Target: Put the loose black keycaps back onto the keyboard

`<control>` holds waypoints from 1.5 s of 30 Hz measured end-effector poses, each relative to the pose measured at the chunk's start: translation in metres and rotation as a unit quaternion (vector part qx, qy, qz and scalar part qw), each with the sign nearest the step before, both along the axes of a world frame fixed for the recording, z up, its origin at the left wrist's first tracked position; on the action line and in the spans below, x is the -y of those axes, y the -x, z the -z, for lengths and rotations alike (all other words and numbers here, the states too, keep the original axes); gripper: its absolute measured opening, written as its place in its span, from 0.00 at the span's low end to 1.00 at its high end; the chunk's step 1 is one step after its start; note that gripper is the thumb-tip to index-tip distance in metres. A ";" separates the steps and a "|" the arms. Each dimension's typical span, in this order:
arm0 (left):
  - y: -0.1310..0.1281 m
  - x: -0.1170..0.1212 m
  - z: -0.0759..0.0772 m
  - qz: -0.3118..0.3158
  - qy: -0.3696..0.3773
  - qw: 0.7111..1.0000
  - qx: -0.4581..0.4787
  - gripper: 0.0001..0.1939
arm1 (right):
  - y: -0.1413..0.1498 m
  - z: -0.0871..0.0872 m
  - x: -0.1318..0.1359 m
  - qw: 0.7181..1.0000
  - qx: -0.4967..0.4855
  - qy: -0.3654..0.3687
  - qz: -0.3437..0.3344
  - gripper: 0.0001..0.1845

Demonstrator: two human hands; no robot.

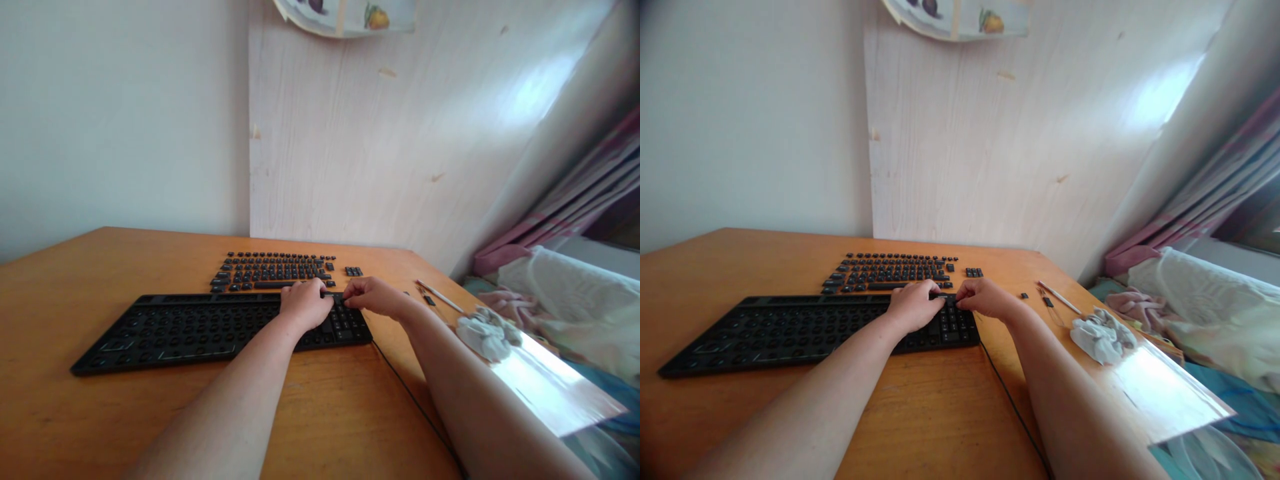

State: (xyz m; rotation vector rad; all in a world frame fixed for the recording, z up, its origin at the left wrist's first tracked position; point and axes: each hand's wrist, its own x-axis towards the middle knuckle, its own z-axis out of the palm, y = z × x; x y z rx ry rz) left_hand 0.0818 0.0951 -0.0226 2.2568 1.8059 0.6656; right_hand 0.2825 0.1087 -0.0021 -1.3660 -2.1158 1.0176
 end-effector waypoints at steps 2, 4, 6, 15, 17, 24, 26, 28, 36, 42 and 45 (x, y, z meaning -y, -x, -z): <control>0.000 0.000 0.000 0.001 0.004 1.000 -0.001 0.18 | 0.001 -0.002 0.002 1.000 -0.003 0.007 0.009 0.06; 0.000 0.000 0.001 0.001 0.007 1.000 -0.002 0.19 | 0.002 -0.004 0.004 1.000 -0.002 0.005 0.019 0.05; 0.000 0.000 0.001 0.002 0.009 1.000 -0.002 0.19 | 0.004 -0.004 0.004 1.000 0.000 -0.001 0.026 0.05; 0.000 0.000 0.000 0.000 0.005 1.000 -0.005 0.19 | 0.006 0.002 0.001 0.996 -0.035 0.038 0.071 0.07; 0.000 0.000 0.001 0.000 0.002 1.000 -0.005 0.19 | 0.007 0.002 0.001 0.995 -0.031 0.052 0.080 0.07; 0.001 0.000 0.000 0.003 0.003 1.000 -0.006 0.18 | 0.010 -0.001 0.002 0.995 -0.020 0.055 0.086 0.06; 0.001 0.001 0.000 0.003 0.004 1.000 -0.006 0.18 | 0.011 0.000 0.001 0.994 -0.012 0.049 0.094 0.06; 0.001 0.001 -0.001 0.003 0.006 1.000 -0.007 0.18 | 0.012 0.000 0.001 0.993 -0.005 0.044 0.108 0.06; 0.001 0.001 -0.001 -0.003 0.003 1.000 -0.010 0.17 | 0.007 0.000 0.004 0.989 -0.073 0.086 0.095 0.05; 0.001 0.002 -0.003 -0.005 0.002 1.000 -0.013 0.16 | 0.011 -0.005 0.007 0.991 -0.012 0.017 0.135 0.06; 0.001 0.003 -0.003 -0.005 0.001 1.000 -0.014 0.17 | 0.016 -0.005 0.006 0.989 0.030 -0.005 0.146 0.07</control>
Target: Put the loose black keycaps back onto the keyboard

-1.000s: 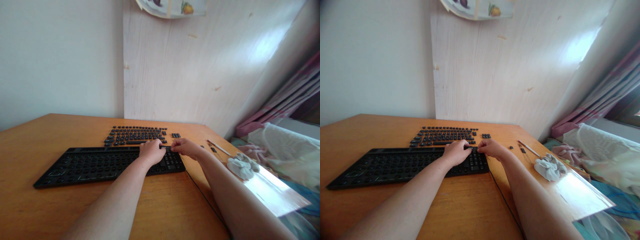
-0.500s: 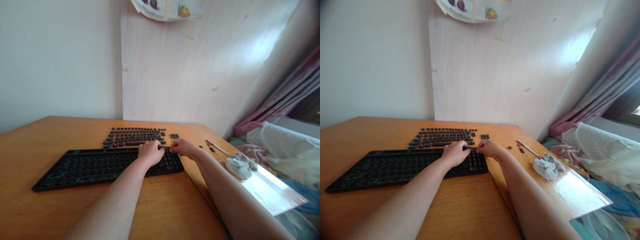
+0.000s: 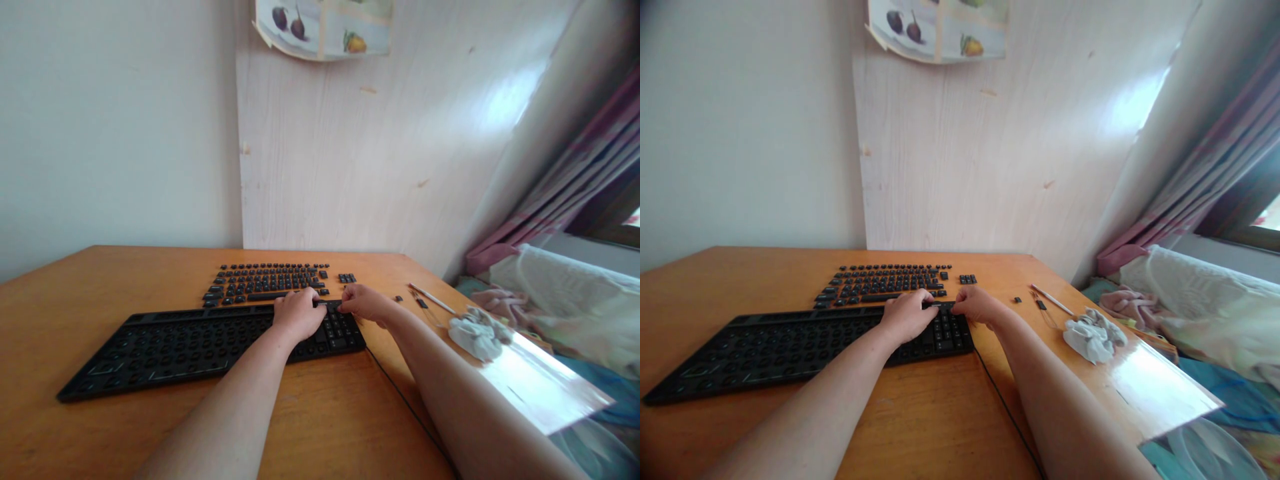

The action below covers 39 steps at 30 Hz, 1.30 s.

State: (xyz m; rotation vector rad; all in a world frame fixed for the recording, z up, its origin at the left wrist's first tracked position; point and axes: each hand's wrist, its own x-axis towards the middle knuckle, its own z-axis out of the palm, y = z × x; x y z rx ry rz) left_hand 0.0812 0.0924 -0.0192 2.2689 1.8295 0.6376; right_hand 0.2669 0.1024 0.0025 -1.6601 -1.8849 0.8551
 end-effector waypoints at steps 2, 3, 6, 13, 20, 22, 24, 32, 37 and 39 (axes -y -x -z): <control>0.000 0.000 0.000 0.000 0.000 1.000 0.000 0.16 | 0.001 0.001 -0.001 1.000 0.018 -0.005 0.000 0.07; 0.000 0.000 0.000 0.001 -0.001 1.000 0.001 0.16 | 0.001 0.001 -0.002 1.000 0.023 -0.008 0.001 0.07; 0.001 -0.001 0.001 0.002 -0.004 1.000 0.004 0.16 | -0.001 0.002 -0.004 0.999 0.026 -0.021 0.005 0.08; 0.001 -0.002 0.003 0.005 -0.010 1.000 0.010 0.16 | -0.002 0.002 -0.004 0.999 0.040 -0.024 -0.002 0.08; 0.001 -0.003 0.004 0.003 -0.007 1.000 0.010 0.16 | -0.003 0.000 -0.002 0.999 0.048 -0.023 0.001 0.09; 0.001 -0.003 0.004 0.002 -0.007 1.000 0.009 0.16 | -0.003 -0.001 -0.001 0.998 0.058 -0.017 0.001 0.09; 0.001 -0.003 0.005 0.001 -0.007 1.000 0.009 0.16 | -0.003 -0.002 0.000 0.998 0.068 -0.005 -0.004 0.08; 0.000 -0.003 0.005 0.001 -0.009 1.000 0.011 0.16 | -0.006 -0.002 0.000 0.997 0.073 -0.015 -0.034 0.08; 0.001 -0.003 0.004 0.002 -0.012 1.000 0.012 0.15 | -0.032 -0.014 0.000 0.999 0.010 -0.038 0.017 0.09; 0.001 -0.002 0.003 0.003 -0.012 1.000 0.012 0.15 | -0.052 -0.020 -0.003 0.995 0.000 -0.075 0.066 0.09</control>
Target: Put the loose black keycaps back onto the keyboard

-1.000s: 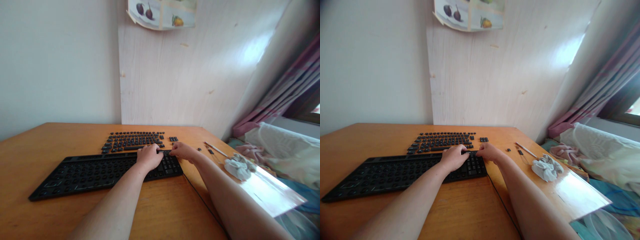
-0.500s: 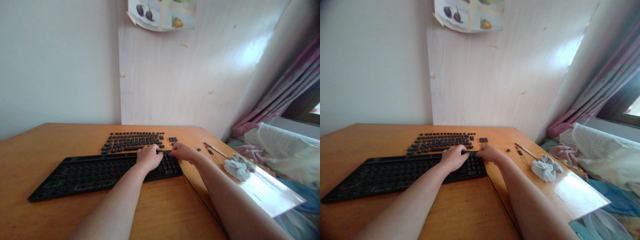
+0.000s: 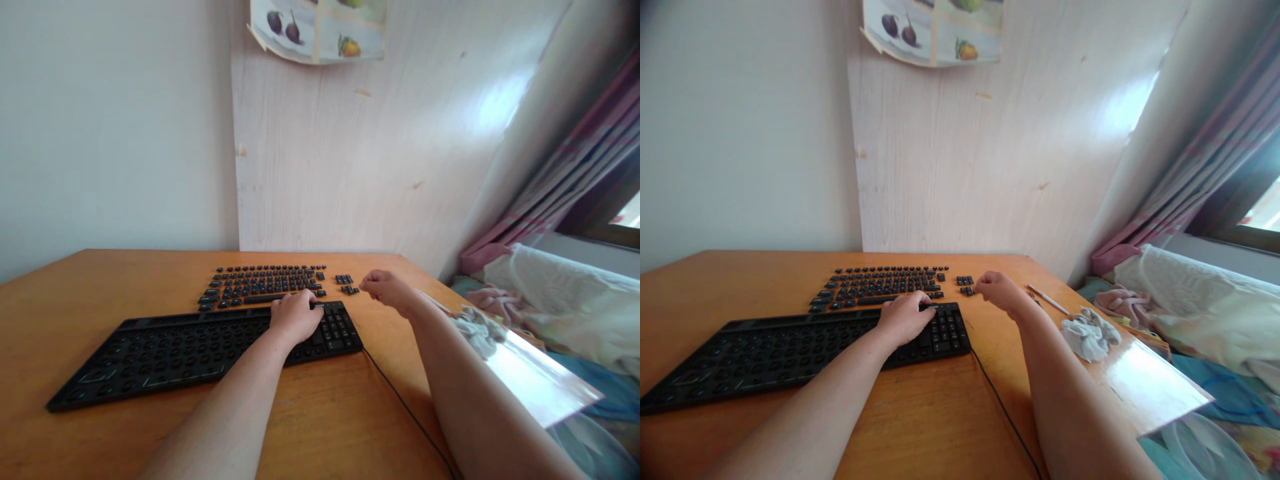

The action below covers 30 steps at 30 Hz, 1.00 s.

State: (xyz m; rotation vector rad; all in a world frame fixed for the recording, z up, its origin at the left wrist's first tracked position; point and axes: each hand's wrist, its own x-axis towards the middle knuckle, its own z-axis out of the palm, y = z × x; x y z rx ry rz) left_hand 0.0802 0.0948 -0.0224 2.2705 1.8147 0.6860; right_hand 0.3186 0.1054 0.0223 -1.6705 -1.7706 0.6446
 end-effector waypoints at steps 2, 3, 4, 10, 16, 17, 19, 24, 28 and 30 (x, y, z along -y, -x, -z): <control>0.001 0.000 -0.001 0.000 0.000 1.000 0.001 0.15 | -0.022 -0.002 -0.005 0.996 0.022 -0.038 0.071 0.09; 0.001 0.000 -0.001 0.001 0.000 1.000 0.001 0.15 | -0.033 -0.002 -0.007 0.989 0.058 -0.055 0.125 0.10; 0.001 0.000 -0.001 0.001 0.000 1.000 0.001 0.16 | -0.044 0.000 -0.009 0.978 0.103 -0.065 0.170 0.10; 0.002 -0.002 0.001 0.005 0.000 1.000 0.001 0.15 | -0.080 0.020 -0.020 0.951 0.190 -0.034 0.244 0.09; 0.002 -0.002 0.002 0.003 0.000 1.000 0.001 0.15 | -0.078 0.033 -0.029 0.944 0.257 0.018 0.205 0.07; 0.002 -0.002 0.002 0.003 0.000 1.000 0.001 0.15 | -0.078 0.034 -0.030 0.944 0.264 0.026 0.198 0.07; 0.002 -0.002 0.002 0.003 0.002 1.000 0.002 0.15 | -0.079 0.038 -0.032 0.943 0.271 0.041 0.187 0.07; 0.001 -0.001 0.001 0.001 0.005 1.000 0.003 0.15 | -0.079 0.043 -0.033 0.944 0.269 0.070 0.175 0.08; 0.000 0.000 0.001 0.000 0.009 1.000 0.004 0.15 | -0.070 0.039 -0.031 0.956 0.235 0.067 0.164 0.06; 0.001 0.001 0.000 -0.001 0.009 1.000 0.003 0.15 | -0.059 0.034 -0.028 0.967 0.199 0.067 0.141 0.05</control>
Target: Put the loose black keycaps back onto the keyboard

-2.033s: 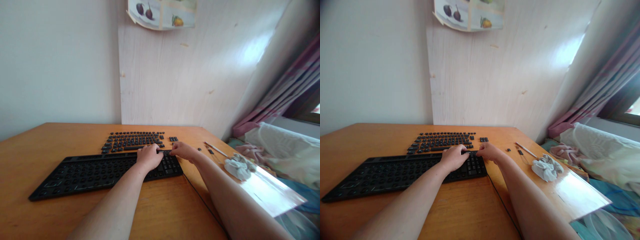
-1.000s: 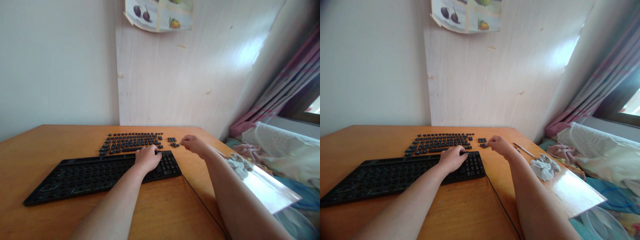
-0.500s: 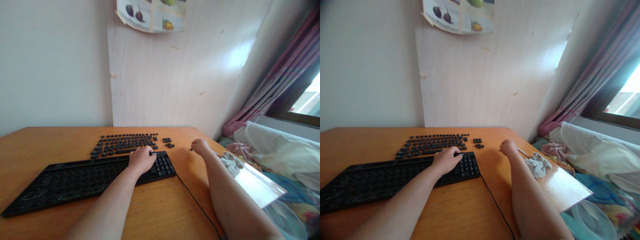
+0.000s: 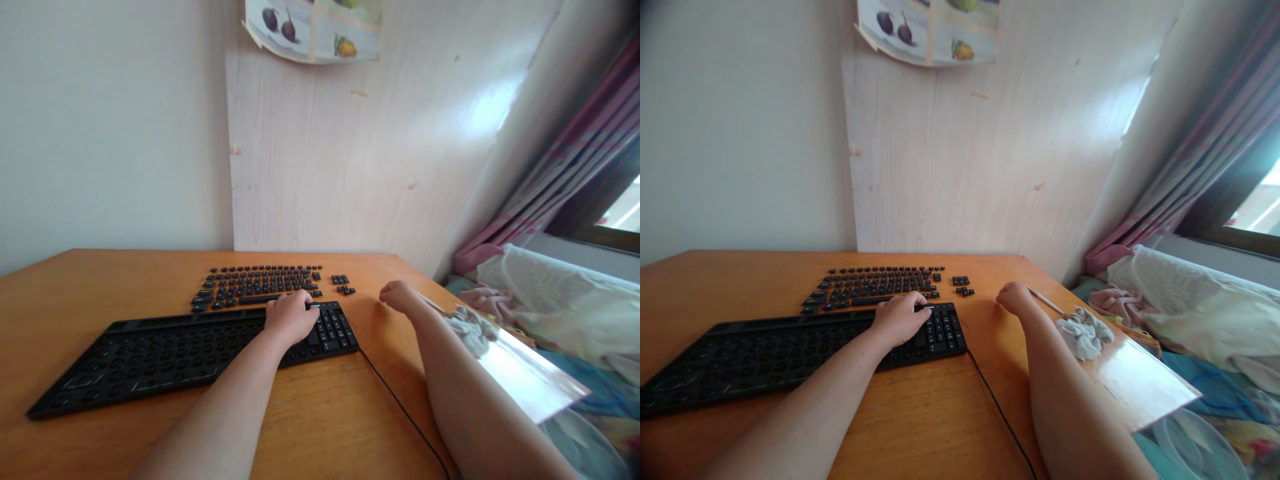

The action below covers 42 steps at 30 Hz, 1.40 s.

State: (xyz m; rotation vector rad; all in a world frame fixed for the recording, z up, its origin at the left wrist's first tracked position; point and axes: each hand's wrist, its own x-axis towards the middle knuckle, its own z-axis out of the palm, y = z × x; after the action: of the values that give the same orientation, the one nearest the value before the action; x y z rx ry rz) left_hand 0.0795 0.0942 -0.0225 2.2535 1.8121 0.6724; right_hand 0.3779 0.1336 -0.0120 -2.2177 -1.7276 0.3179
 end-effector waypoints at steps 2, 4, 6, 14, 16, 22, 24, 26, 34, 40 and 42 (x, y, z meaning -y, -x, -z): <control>0.000 0.001 -0.001 0.000 0.000 1.000 -0.001 0.15 | 0.014 -0.006 0.005 0.999 -0.045 0.001 -0.030 0.07; 0.000 0.001 -0.001 0.002 0.000 1.000 -0.004 0.16 | 0.030 -0.013 0.011 0.994 -0.084 0.002 -0.067 0.07; 0.000 0.001 -0.001 0.003 0.001 1.000 -0.007 0.16 | 0.046 -0.019 0.019 0.980 -0.156 0.008 -0.127 0.08; -0.001 0.001 -0.002 -0.001 0.002 1.000 -0.012 0.17 | 0.091 -0.026 0.037 0.944 -0.226 0.046 -0.235 0.07; -0.001 0.001 -0.002 0.000 0.001 1.000 -0.011 0.16 | 0.095 -0.024 0.037 0.948 -0.209 0.045 -0.237 0.07; -0.001 0.000 0.000 -0.001 -0.003 1.000 -0.009 0.17 | 0.101 -0.022 0.036 0.953 -0.173 0.012 -0.248 0.05; -0.001 0.000 0.000 0.000 -0.002 1.000 -0.009 0.17 | 0.101 -0.022 0.036 0.954 -0.173 0.014 -0.245 0.05; -0.001 0.000 0.000 0.001 0.000 1.000 -0.009 0.17 | 0.101 -0.021 0.035 0.955 -0.168 0.014 -0.245 0.05; -0.001 0.000 -0.001 0.005 0.004 1.000 -0.007 0.17 | 0.099 -0.022 0.036 0.957 -0.148 0.016 -0.248 0.06; -0.001 0.000 -0.001 0.004 0.003 1.000 -0.007 0.17 | 0.097 -0.019 0.034 0.955 -0.147 0.001 -0.258 0.07; -0.001 0.001 -0.001 0.005 0.001 1.000 -0.007 0.16 | 0.096 -0.018 0.034 0.954 -0.154 0.003 -0.256 0.06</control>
State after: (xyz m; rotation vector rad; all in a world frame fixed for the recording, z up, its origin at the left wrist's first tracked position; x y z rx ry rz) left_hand 0.0808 0.0937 -0.0213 2.2699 1.8068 0.6547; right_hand 0.2816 0.0999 0.0063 -1.5790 -2.0831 0.7421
